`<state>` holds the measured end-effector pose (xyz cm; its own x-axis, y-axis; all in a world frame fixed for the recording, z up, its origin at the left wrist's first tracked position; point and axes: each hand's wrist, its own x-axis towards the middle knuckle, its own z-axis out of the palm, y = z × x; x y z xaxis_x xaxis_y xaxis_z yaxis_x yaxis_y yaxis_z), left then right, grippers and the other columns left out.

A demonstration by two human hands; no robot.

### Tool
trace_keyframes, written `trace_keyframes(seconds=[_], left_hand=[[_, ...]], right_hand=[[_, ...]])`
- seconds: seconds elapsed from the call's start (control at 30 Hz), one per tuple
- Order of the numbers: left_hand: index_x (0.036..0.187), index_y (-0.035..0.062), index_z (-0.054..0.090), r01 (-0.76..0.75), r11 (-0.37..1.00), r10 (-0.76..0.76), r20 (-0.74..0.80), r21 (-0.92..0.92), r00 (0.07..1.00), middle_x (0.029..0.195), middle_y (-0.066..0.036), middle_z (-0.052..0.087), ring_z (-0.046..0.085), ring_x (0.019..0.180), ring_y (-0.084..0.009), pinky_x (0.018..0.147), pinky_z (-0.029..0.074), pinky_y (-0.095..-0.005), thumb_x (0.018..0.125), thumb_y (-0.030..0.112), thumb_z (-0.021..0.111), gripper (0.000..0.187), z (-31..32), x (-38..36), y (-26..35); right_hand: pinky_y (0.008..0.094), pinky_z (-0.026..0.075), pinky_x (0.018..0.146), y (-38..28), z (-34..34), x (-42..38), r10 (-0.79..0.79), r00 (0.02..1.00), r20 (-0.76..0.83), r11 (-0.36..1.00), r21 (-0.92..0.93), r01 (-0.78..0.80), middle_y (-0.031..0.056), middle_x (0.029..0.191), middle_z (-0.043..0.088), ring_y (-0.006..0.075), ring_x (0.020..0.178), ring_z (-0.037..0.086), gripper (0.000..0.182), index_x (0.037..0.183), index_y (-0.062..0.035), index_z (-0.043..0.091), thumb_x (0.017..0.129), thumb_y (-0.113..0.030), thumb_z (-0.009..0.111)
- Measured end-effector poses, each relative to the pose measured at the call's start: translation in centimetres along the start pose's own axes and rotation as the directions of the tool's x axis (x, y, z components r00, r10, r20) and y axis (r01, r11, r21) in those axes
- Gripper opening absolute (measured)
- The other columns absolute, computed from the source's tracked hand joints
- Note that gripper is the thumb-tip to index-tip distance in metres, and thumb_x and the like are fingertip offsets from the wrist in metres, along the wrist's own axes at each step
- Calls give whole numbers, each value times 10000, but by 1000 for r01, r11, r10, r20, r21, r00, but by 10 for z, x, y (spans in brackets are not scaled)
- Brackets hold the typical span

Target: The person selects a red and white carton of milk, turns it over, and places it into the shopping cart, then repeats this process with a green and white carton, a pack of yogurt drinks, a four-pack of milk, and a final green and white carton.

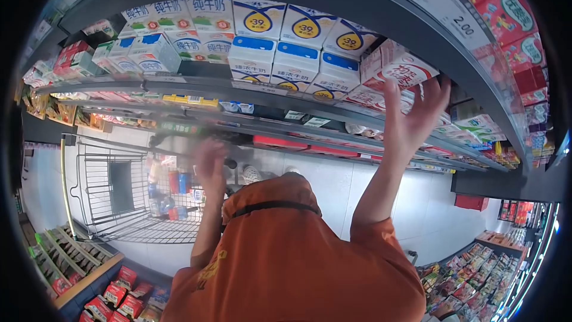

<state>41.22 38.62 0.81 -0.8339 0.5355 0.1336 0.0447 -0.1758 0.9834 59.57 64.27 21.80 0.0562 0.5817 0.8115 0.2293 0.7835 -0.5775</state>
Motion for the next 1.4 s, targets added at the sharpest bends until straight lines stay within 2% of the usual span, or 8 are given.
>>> trace_keyframes(seconds=[0.1,0.43,0.53,0.67,0.83,0.97,1.2,1.4], left_hand=[[1336,1,431,38,999,-36,130,-12,991,1043,-89,646,632,875,-138,825,497,-271,923,15,569,436,15,-8,9],[1383,6,399,-86,996,86,301,-13,950,1183,-146,586,613,1043,-197,869,492,-317,802,131,749,689,33,-16,80],[1405,-15,362,-374,926,346,288,48,893,1301,-187,510,560,1160,-239,935,470,-354,700,194,847,881,52,-22,104],[1400,-79,305,-272,925,198,274,265,941,1313,-201,482,557,1153,-238,950,478,-357,606,158,895,1017,40,-24,108],[1340,-87,419,-191,981,188,71,44,980,1179,-189,620,645,1055,-238,906,518,-333,661,250,844,869,10,-28,96],[1341,-93,426,453,666,-364,272,-592,891,1176,-171,614,654,1006,-225,725,559,-309,781,460,735,846,-16,-26,99],[1388,-87,392,85,984,-73,83,-153,994,1250,-168,591,587,1132,-201,966,462,-319,661,259,870,937,-29,-33,97],[1376,-4,431,-307,831,289,112,464,951,1293,-216,540,580,1124,-334,948,476,-384,631,157,846,868,-41,-35,79]], right_hand=[[286,474,865,1,-5,22,320,895,310,934,59,-354,121,1032,640,160,956,608,498,1223,81,493,812,-30,750],[303,503,875,-35,-52,-25,162,809,566,781,428,-455,150,1147,615,200,1009,627,553,1271,64,489,786,-17,741],[332,504,888,-56,-17,-77,423,387,820,220,321,-921,142,1112,643,176,1005,631,401,1198,51,537,839,-34,695],[344,544,881,-71,19,-117,402,43,915,14,41,-999,133,1126,644,195,1007,640,403,1236,60,506,904,-108,661],[377,566,870,-78,39,-116,246,-58,967,131,-93,-987,158,1094,642,240,982,656,538,1373,55,401,930,-148,630],[364,584,780,-73,52,-117,121,-168,978,178,-188,-966,162,1032,640,231,888,665,541,1386,47,408,947,-193,613],[329,546,832,-90,79,-126,81,-161,984,408,-180,-895,126,1136,626,189,1021,626,507,1371,49,436,945,-169,605],[283,504,904,-89,98,-160,72,-102,992,521,-125,-845,105,1171,612,134,1074,587,603,1384,34,418,854,-31,698]])
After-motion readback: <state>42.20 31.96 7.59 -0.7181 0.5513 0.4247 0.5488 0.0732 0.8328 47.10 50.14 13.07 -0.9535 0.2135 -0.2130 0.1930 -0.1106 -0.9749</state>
